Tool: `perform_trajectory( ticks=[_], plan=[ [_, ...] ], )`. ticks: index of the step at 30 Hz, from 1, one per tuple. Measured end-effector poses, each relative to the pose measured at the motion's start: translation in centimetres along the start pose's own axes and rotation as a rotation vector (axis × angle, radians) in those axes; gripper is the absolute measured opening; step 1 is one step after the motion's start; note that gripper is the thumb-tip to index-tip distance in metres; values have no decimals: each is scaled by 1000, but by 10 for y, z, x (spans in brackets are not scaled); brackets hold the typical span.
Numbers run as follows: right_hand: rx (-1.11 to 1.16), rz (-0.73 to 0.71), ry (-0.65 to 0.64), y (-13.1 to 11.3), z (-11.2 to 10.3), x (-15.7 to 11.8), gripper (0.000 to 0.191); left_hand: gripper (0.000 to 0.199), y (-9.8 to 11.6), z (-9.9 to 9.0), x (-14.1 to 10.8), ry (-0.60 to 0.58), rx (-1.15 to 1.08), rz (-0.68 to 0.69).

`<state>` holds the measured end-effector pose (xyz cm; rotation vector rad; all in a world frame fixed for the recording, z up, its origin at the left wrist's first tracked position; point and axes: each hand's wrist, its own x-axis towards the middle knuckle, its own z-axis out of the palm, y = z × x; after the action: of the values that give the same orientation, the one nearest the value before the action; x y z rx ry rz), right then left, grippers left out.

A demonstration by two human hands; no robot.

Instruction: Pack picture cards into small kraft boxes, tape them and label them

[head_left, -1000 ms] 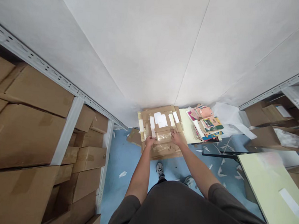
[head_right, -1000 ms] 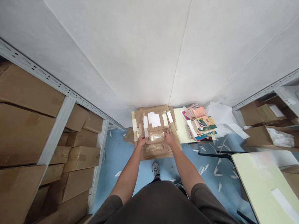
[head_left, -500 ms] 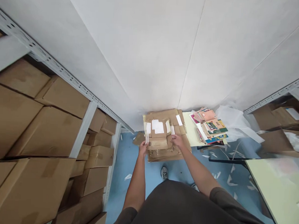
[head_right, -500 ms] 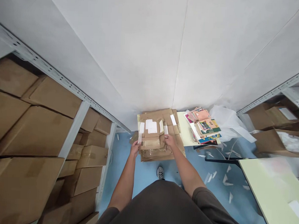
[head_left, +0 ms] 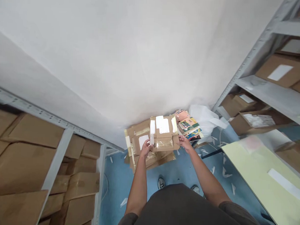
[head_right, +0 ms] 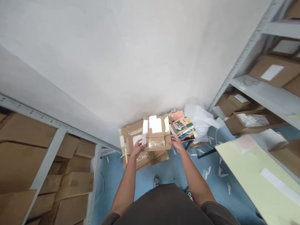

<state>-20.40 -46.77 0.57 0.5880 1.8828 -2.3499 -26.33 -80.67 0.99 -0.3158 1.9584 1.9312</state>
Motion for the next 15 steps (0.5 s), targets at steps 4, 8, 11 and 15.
perform_trajectory(
  ticks=[4, 8, 11, 15],
  plan=[
    [72, -60, 153, -25, -109, -39, 53, 79, 28, 117, 6, -195, 83, 59],
    [147, -113, 327, -41, -213, -89, 55, 75, 42, 243, 4, -371, 133, 118],
    [195, -170, 453, -50, -286, -133, 55, 77, 46, 337, -4, -523, 142, 129],
    [263, -234, 644, -52, -371, -198, 53, 82, 42, 457, -21, -703, 216, 89]
  ],
)
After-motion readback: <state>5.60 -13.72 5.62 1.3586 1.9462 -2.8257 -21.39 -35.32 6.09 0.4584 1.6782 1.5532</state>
